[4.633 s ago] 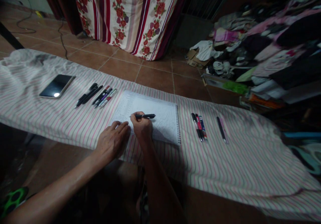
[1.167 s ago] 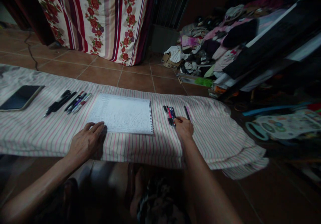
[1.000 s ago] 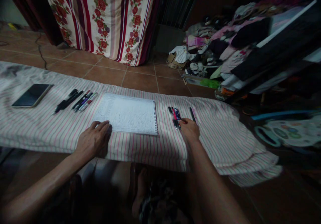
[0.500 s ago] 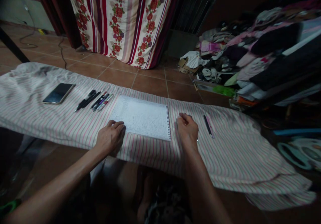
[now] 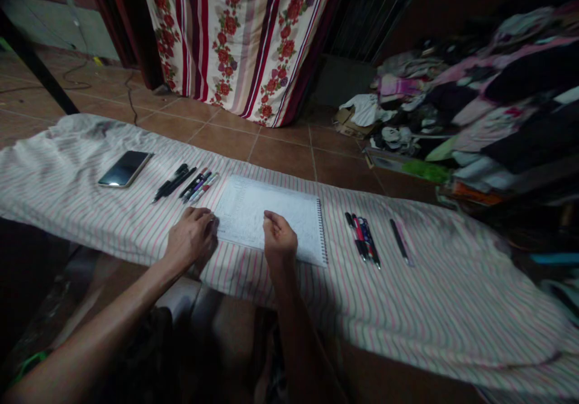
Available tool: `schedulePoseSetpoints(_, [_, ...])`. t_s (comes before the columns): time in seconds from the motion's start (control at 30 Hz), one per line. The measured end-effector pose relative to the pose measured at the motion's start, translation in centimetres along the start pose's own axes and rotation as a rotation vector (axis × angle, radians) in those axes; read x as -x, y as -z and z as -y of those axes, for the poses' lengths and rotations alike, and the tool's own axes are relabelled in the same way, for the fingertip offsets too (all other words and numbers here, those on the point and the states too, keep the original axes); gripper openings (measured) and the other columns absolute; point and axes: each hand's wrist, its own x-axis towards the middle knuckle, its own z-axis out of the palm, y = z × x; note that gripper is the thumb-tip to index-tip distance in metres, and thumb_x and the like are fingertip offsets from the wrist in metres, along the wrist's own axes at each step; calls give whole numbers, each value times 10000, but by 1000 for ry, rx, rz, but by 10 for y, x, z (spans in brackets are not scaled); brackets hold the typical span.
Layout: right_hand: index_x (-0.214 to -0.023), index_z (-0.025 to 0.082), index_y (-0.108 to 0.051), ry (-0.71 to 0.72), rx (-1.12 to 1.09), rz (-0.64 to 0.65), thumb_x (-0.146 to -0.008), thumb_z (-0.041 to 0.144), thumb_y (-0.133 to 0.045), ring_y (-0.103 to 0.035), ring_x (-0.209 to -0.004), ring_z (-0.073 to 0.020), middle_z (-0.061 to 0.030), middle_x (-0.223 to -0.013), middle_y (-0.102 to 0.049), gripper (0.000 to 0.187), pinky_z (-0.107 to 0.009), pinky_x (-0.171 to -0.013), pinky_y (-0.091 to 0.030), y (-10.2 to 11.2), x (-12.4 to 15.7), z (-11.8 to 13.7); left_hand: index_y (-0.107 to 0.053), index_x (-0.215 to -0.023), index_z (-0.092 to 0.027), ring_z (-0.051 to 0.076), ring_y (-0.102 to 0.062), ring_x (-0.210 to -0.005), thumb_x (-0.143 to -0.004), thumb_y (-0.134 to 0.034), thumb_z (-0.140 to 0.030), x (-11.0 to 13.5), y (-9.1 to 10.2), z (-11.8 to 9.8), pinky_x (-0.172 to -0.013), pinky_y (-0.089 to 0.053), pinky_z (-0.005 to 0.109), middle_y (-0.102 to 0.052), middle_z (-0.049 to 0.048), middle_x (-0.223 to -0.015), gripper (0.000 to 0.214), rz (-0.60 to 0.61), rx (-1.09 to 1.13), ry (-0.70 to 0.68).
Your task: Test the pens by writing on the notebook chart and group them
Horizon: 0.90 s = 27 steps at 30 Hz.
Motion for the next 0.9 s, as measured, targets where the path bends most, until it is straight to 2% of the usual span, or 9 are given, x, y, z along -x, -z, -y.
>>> schedulePoseSetpoints(0.13, [-914, 160, -674, 49, 113, 36, -714, 373, -564, -658, -788, -197, -79, -865, -711, 312, -313, -692, -520, -10, 2, -8, -647, -901, -190, 247, -485, -1017, -862, -417, -248, -6, -2, 18, -683, -468, 319, -616, 78, -1061, 240, -40, -15, 92])
schedulePoseSetpoints(0.27, [-897, 193, -686, 132, 217, 67, -742, 336, -528, -649, -831, -198, -63, -888, -709, 264, -320, -727, -517, -16, 4, -10, -661, -915, -187, 254, -488, -994, -863, -410, -287, -9, 0, 38, -711, -470, 339, -622, 82, -1063, 275, -100, -13, 157])
schedulePoseSetpoints(0.43, [-902, 181, -683, 198, 315, 111, -766, 298, -498, -634, -859, -196, -71, -944, -692, 258, -330, -789, -495, -21, 6, -6, -669, -945, -173, 268, -488, -1020, -852, -418, -289, -11, 3, 61, -753, -472, 355, -619, 95, -1091, 292, -143, -34, 214])
schedulePoseSetpoints(0.73, [-882, 181, -686, 233, 357, 128, -760, 286, -489, -635, -806, -192, -71, -918, -691, 254, -326, -753, -502, -31, 3, -2, -635, -1033, -145, 273, -498, -1023, -851, -406, -245, -17, -2, 72, -784, -468, 366, -625, 104, -1103, 310, -142, 7, 233])
schedulePoseSetpoints(0.9, [-894, 170, -683, 190, 329, 154, -758, 305, -487, -649, -783, -189, -83, -929, -691, 275, -315, -710, -514, -32, 0, -3, -636, -1038, -131, 263, -530, -988, -859, -388, -261, -20, -5, 83, -822, -455, 367, -635, 117, -1076, 332, -183, 51, 265])
